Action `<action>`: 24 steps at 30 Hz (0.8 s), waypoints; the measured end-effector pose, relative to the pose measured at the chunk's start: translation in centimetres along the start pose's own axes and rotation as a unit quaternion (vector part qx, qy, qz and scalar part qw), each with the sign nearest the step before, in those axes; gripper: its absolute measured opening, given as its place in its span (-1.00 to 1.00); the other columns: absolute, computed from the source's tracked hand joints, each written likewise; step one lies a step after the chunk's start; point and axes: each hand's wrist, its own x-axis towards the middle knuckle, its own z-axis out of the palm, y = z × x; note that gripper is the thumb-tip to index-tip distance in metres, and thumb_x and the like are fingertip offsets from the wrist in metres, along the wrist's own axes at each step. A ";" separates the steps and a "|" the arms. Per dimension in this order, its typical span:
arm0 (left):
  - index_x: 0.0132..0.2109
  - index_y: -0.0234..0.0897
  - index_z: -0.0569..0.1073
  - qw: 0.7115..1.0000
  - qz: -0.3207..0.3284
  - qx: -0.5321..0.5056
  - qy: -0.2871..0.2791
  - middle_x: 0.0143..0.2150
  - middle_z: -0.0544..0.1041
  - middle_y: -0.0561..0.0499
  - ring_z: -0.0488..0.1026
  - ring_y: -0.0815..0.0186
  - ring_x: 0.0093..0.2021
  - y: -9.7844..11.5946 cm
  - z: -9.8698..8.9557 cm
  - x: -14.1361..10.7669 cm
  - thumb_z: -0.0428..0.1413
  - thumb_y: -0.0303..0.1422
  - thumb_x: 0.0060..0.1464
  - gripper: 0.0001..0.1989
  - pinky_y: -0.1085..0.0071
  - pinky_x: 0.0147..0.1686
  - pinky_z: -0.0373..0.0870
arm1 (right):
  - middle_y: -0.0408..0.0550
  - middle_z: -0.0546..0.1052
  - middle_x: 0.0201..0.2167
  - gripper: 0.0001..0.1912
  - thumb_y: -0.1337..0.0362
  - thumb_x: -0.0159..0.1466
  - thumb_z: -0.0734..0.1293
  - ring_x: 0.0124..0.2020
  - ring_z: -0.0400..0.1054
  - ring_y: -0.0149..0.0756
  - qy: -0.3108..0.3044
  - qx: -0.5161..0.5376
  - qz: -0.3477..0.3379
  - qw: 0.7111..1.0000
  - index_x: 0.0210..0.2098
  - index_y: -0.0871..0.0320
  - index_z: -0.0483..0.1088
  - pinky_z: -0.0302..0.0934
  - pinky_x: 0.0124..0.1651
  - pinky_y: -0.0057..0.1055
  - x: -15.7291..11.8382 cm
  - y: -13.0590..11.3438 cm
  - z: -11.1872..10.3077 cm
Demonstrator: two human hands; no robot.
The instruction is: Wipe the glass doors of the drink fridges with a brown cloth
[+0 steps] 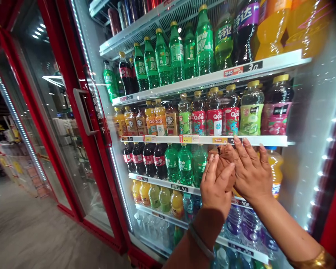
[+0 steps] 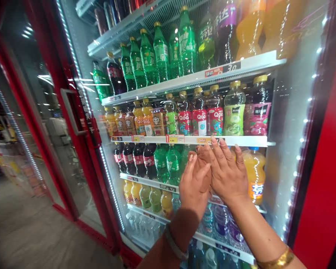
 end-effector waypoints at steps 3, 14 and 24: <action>0.35 0.00 0.31 0.999 0.030 0.005 -0.024 0.51 0.13 -0.03 0.14 0.08 0.49 -1.5 -1.4 -1.5 0.07 -0.63 0.12 -0.30 0.00 0.39 0.30 | 0.09 0.00 0.51 -0.23 0.22 0.40 0.24 0.54 -0.15 -0.02 0.003 -0.001 -0.010 1.000 0.51 0.19 -0.10 -0.31 0.55 0.11 -0.7 -0.1 0.1; 0.38 0.03 0.27 0.987 -0.156 0.031 0.039 0.52 0.13 0.02 0.11 0.16 0.50 -1.8 -2.6 0.9 0.10 -0.67 0.10 -0.23 0.06 0.45 0.20 | 0.04 0.06 0.50 -0.21 0.26 0.38 0.31 0.53 -0.11 -0.08 0.015 -0.010 -0.005 1.000 0.50 0.12 -0.07 -0.27 0.55 0.05 -0.8 -0.1 0.2; 0.29 -0.02 0.40 0.996 -0.090 0.018 -0.003 0.47 0.25 -0.04 0.23 0.09 0.45 -2.2 -2.2 -3.4 0.09 -0.69 0.03 -0.27 0.05 0.38 0.31 | -0.01 0.03 0.50 -0.20 0.32 0.41 0.24 0.53 -0.10 -0.08 -0.006 0.019 0.008 1.000 0.52 0.00 -0.21 -0.22 0.54 0.11 -0.9 0.0 -0.2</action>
